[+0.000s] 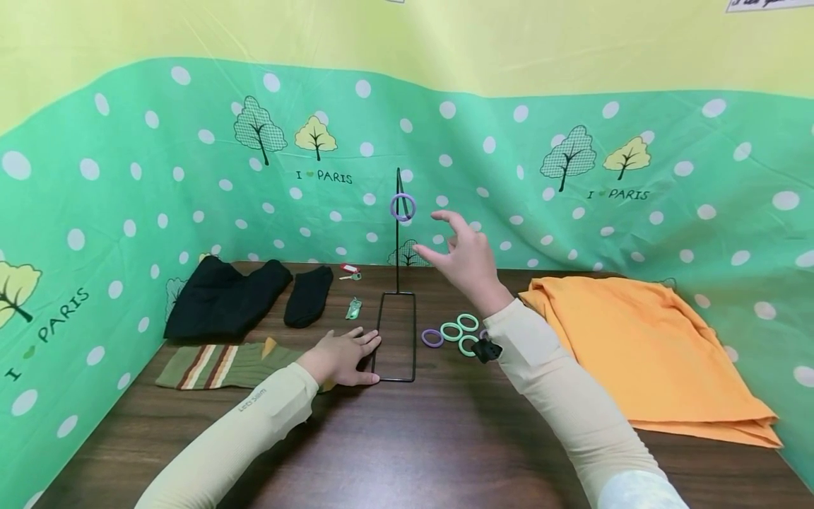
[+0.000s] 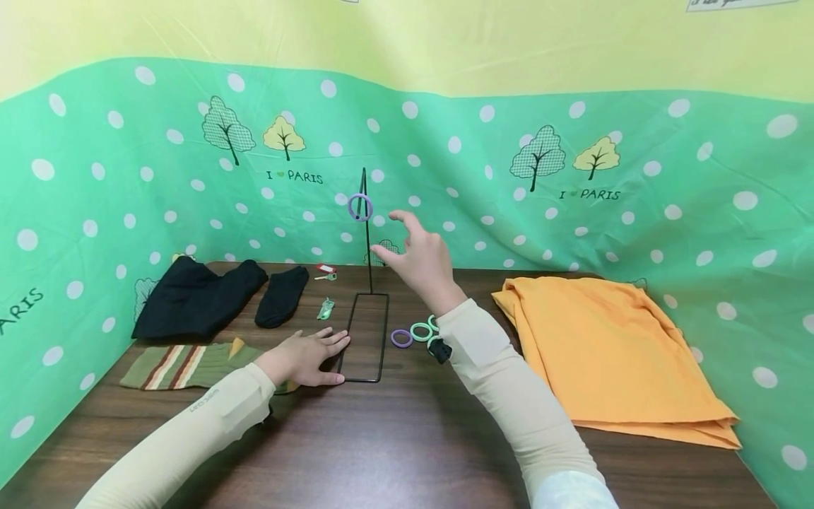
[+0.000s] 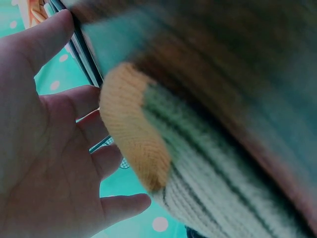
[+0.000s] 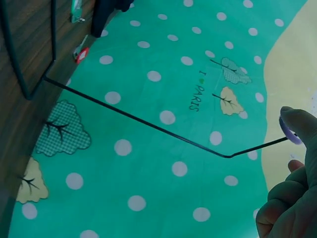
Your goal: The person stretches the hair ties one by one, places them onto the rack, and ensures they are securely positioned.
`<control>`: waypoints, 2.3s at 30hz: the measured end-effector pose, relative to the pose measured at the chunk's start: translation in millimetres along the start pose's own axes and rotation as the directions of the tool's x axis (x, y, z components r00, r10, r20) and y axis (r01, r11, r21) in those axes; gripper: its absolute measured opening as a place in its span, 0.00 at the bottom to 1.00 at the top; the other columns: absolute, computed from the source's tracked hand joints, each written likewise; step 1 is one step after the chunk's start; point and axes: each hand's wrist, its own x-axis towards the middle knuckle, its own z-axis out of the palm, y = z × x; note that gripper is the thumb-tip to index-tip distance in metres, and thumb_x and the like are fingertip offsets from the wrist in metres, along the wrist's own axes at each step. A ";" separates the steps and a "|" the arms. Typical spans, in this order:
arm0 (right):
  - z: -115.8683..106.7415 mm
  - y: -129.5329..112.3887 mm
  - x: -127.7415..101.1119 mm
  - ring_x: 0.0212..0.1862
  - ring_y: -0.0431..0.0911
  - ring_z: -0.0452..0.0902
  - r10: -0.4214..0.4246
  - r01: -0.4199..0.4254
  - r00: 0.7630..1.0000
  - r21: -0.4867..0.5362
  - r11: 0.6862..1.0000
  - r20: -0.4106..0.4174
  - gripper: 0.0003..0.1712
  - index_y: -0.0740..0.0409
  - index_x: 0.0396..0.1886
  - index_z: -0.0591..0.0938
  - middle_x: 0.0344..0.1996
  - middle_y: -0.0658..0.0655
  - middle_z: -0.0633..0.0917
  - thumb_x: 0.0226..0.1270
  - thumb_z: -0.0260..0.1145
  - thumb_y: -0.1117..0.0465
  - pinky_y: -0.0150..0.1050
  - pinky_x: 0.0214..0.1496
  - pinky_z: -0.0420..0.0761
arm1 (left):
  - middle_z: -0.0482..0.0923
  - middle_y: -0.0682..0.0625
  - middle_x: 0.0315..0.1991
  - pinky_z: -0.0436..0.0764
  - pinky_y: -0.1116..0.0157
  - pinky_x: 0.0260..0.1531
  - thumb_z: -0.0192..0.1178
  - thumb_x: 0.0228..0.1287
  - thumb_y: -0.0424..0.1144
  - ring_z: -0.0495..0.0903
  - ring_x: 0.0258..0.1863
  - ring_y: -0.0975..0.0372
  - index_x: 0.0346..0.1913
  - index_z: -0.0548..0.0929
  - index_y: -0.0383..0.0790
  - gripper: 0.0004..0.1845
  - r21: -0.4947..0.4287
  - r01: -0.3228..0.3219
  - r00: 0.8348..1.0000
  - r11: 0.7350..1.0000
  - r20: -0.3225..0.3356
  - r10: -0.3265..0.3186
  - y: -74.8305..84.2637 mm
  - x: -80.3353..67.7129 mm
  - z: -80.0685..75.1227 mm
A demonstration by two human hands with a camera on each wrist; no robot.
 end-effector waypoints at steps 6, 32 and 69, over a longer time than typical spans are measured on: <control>2.9 10.5 -11.0 0.08 0.39 0.51 0.049 -0.049 0.998 -0.009 0.999 0.045 0.33 0.51 0.57 0.74 0.05 0.46 0.59 0.51 0.71 0.46 0.32 0.11 0.53 | 0.46 0.60 0.74 0.52 0.41 0.65 0.47 0.58 0.69 0.45 0.74 0.59 0.73 0.52 0.55 0.43 -0.004 -0.003 1.000 1.000 -0.004 0.003 0.1 0.0 -0.5; 27.5 52.7 -47.2 0.11 0.38 0.49 0.326 -0.416 0.864 0.178 0.892 0.384 0.32 0.49 0.58 0.75 0.07 0.45 0.55 0.50 0.74 0.55 0.32 0.15 0.58 | 0.44 0.60 0.74 0.52 0.40 0.65 0.47 0.59 0.69 0.44 0.74 0.59 0.73 0.50 0.55 0.43 -0.010 -0.010 1.000 1.000 0.005 0.010 -1.5 1.4 -0.4; 63.1 95.9 -81.0 0.12 0.38 0.49 0.447 -0.662 0.556 0.048 0.748 0.700 0.33 0.56 0.57 0.75 0.58 0.63 0.72 0.48 0.74 0.65 0.31 0.14 0.57 | 0.45 0.60 0.74 0.53 0.41 0.64 0.48 0.59 0.68 0.45 0.74 0.58 0.73 0.51 0.54 0.43 -0.021 -0.017 1.000 1.000 -0.006 0.017 -0.5 0.5 -2.4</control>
